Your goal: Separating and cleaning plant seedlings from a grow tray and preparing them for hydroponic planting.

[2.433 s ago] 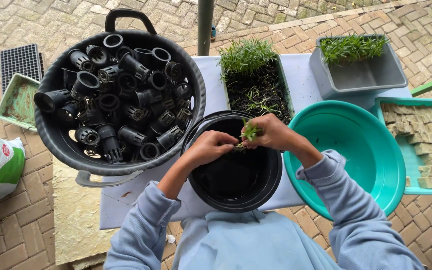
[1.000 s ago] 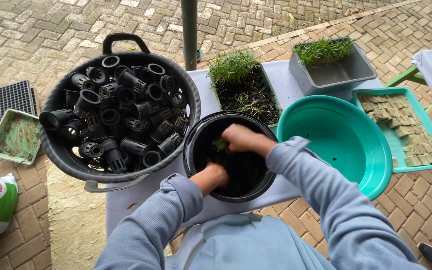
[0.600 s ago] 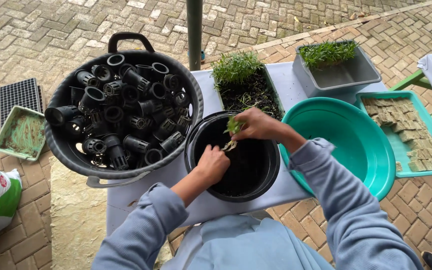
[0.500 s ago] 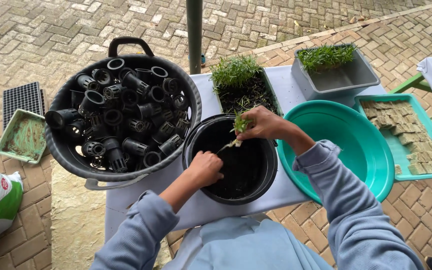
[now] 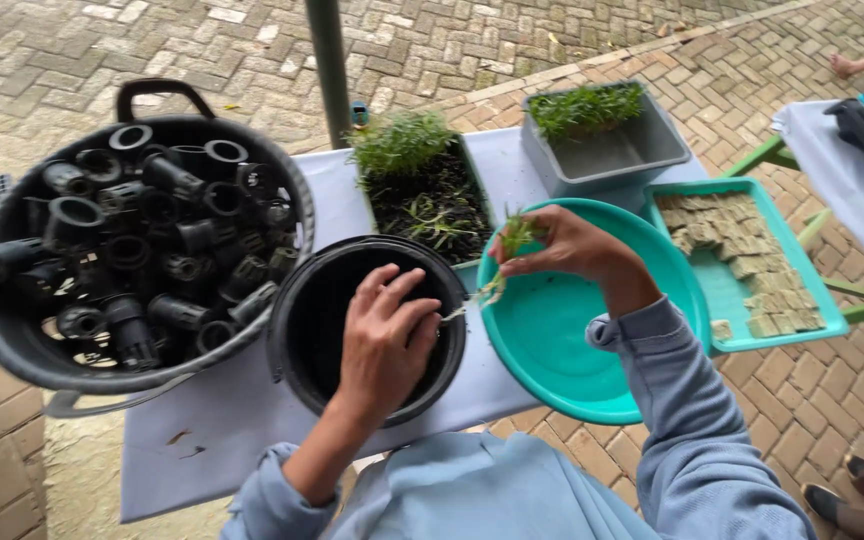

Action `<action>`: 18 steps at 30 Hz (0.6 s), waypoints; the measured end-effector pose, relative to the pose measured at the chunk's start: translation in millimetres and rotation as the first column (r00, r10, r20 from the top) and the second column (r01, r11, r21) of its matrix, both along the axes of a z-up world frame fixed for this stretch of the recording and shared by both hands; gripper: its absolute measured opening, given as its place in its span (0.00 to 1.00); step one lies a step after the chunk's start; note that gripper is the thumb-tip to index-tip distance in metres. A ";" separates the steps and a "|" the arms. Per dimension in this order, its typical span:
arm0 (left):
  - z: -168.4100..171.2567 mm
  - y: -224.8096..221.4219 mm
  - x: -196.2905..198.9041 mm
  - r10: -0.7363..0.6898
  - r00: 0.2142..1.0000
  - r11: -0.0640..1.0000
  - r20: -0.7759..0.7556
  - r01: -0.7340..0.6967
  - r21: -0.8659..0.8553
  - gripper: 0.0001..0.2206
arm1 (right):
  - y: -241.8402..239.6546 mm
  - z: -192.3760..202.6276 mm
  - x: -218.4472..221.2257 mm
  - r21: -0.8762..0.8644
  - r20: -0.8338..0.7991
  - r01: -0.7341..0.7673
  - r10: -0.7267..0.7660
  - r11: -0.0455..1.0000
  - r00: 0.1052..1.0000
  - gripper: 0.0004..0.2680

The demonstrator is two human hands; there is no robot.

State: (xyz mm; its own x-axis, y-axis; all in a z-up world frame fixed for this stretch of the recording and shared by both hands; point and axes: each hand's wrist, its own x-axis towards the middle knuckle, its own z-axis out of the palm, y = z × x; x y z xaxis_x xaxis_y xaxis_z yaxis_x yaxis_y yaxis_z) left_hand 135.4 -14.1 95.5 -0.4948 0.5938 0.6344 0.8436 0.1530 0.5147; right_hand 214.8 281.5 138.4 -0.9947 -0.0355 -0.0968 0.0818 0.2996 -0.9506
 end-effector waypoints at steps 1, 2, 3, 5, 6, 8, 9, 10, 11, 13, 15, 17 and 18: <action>-0.6 14.3 16.1 -0.011 1.000 1.000 0.003 0.011 0.000 0.06 | 21.0 -10.0 13.0 0.000 0.003 0.011 -0.011 1.000 1.000 0.10; -0.8 28.0 32.4 -0.059 0.998 0.997 0.034 0.057 0.055 0.06 | 41.5 -20.1 26.1 0.026 0.059 0.042 -0.044 0.999 0.997 0.10; -1.3 41.6 49.1 -0.108 0.992 0.989 0.062 0.100 0.112 0.07 | 62.1 -30.5 39.9 0.053 0.115 0.071 -0.077 0.996 0.990 0.10; -25.2 75.6 73.3 -0.196 0.969 0.979 0.147 0.184 0.093 0.07 | 102.3 -83.4 59.5 0.109 0.177 0.101 -0.119 0.989 0.977 0.09; -37.1 91.6 85.7 -0.269 0.936 0.963 0.228 0.257 0.081 0.08 | 121.3 -110.5 69.5 0.168 0.233 0.114 -0.152 0.979 0.961 0.09; -70.8 129.1 97.5 -0.310 0.885 0.946 0.347 0.322 0.022 0.09 | 139.9 -154.0 84.7 0.174 0.234 0.160 -0.199 0.972 0.952 0.09; -87.2 147.4 103.3 -0.330 0.825 0.923 0.459 0.383 -0.025 0.10 | 148.7 -174.9 91.8 0.187 0.230 0.196 -0.237 0.963 0.944 0.09; -106.9 165.3 103.4 -0.331 0.826 0.922 0.457 0.386 -0.030 0.10 | 153.5 -189.4 96.3 0.183 0.228 0.201 -0.240 0.962 0.944 0.09; -126.1 182.7 103.3 -0.275 0.867 0.921 0.415 0.361 -0.145 0.10 | 157.9 -203.5 100.6 0.203 0.208 0.257 -0.298 0.945 0.932 0.09; -160.9 210.6 102.1 -0.224 0.904 0.906 0.363 0.330 -0.264 0.10 | 162.1 -226.0 105.9 0.215 0.186 0.316 -0.357 0.924 0.915 0.09; -191.3 234.3 100.5 -0.172 0.978 0.807 0.114 0.207 -0.553 0.19 | 164.7 -240.6 108.9 0.401 0.085 0.290 -0.351 0.869 0.933 0.10; -224.4 250.1 99.9 -0.169 0.985 0.790 -0.014 0.127 -0.600 0.24 | 160.2 -225.8 109.4 0.472 0.068 0.248 -0.315 0.846 0.947 0.10; -241.4 257.0 99.5 -0.164 0.977 0.771 -0.140 0.039 -0.636 0.30 | 157.3 -218.5 108.7 0.542 0.058 0.198 -0.271 0.817 0.961 0.11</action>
